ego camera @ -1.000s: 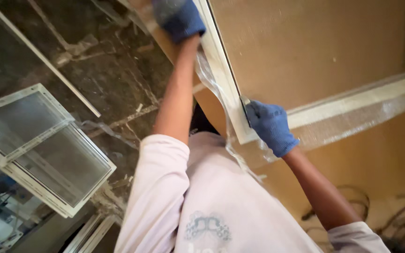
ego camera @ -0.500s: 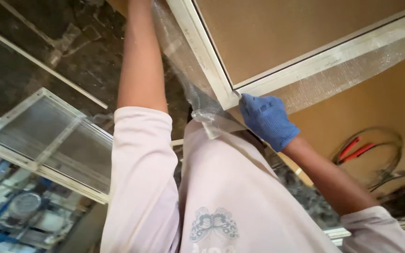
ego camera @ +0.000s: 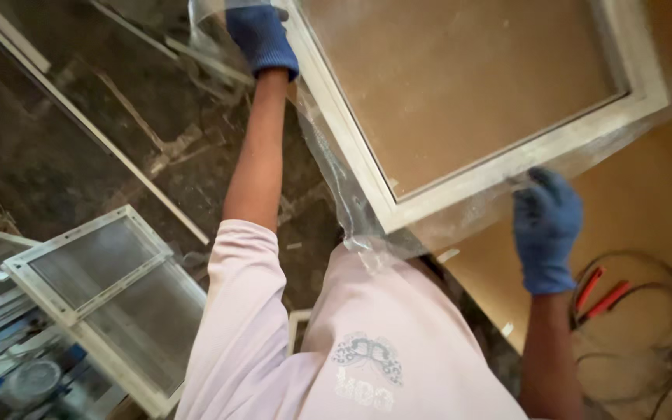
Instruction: The person uses a utility knife to trim a black rubber gasket cord and presses it into the groove around a white window sash frame, working the seal along the frame edges. They then peel the protective plastic film off the frame and glass, reposition the sash on the work table, and handle another empty frame at the end.
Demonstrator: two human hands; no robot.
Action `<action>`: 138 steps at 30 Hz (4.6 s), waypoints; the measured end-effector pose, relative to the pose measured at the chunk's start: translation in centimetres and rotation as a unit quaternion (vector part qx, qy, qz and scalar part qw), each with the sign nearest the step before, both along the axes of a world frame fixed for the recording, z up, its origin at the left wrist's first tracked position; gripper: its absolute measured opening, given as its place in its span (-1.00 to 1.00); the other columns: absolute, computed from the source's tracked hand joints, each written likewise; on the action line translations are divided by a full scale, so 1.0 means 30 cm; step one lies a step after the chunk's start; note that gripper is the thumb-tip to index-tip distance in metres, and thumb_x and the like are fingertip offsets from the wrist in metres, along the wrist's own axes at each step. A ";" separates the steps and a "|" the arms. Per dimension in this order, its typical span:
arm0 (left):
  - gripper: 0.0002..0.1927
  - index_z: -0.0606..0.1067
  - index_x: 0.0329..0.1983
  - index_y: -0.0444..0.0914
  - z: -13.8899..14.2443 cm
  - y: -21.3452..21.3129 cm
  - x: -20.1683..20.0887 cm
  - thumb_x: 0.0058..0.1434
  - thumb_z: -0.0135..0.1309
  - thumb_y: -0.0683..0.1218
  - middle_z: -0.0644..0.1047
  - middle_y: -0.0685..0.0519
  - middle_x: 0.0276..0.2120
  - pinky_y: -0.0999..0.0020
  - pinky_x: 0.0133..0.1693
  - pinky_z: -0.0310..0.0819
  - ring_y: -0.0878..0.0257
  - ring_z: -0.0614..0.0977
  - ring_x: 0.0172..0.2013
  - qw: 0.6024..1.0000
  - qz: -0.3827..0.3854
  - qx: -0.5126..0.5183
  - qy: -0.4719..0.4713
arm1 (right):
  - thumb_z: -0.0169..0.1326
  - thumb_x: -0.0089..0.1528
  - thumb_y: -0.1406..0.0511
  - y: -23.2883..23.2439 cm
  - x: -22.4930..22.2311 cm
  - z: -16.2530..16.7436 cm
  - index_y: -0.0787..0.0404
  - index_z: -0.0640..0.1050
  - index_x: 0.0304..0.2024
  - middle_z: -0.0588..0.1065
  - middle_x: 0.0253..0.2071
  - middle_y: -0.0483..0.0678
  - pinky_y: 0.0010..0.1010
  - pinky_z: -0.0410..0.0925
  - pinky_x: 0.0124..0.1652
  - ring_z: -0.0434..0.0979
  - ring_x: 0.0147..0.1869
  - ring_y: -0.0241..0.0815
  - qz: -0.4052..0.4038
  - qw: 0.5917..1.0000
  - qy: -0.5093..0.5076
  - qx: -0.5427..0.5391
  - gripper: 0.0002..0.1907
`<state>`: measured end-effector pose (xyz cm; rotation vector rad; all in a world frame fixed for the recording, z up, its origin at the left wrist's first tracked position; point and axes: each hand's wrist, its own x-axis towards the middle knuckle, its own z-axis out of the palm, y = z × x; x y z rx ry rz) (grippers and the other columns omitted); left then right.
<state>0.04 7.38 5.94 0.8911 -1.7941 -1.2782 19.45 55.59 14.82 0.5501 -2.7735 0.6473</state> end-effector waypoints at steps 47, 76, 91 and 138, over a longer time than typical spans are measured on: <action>-0.61 0.32 0.19 -0.48 -0.229 -0.337 0.011 0.55 -0.17 -0.03 0.46 -0.33 0.17 0.33 -0.03 0.42 0.06 0.51 -0.03 0.580 -0.249 0.640 0.439 | 0.12 0.35 0.34 -1.268 -0.754 -0.190 0.24 0.59 -0.24 0.48 -0.46 0.10 -0.24 0.39 -0.35 0.54 -0.44 0.06 -0.014 0.972 -0.126 -0.196 -0.90; -0.59 0.58 -0.06 -0.22 0.125 -0.305 1.676 0.34 -0.01 0.18 0.65 -0.12 -0.32 0.07 -0.24 0.63 0.01 0.70 -0.33 0.690 -0.195 0.523 -0.461 | 0.21 0.35 0.29 -0.347 -0.918 -0.030 0.24 0.62 -0.25 0.56 -0.08 0.03 -0.14 0.29 0.19 0.50 0.06 0.07 0.189 0.980 0.045 -0.050 -0.86; -0.50 0.36 0.26 -0.29 0.218 0.250 0.761 0.43 0.01 0.13 0.53 0.00 0.09 0.28 0.10 0.41 0.21 0.53 0.06 0.948 -0.227 0.215 0.055 | 0.16 0.48 0.34 -0.144 -0.735 0.125 0.36 0.64 -0.23 0.56 -0.37 0.01 -0.39 0.31 -0.22 0.47 -0.24 -0.34 0.012 0.972 -0.087 -0.216 -0.78; -0.40 0.30 0.43 0.09 -0.226 0.133 0.121 0.38 0.05 0.30 0.14 -0.19 0.50 -0.30 0.44 0.10 -0.39 0.18 0.46 0.909 0.076 -0.255 -0.320 | 0.07 0.40 0.20 -1.170 -0.620 -0.363 0.12 0.62 -0.15 0.56 -0.43 0.15 -0.04 0.41 -0.35 0.59 -0.37 0.20 0.045 0.979 -0.169 -0.106 -0.82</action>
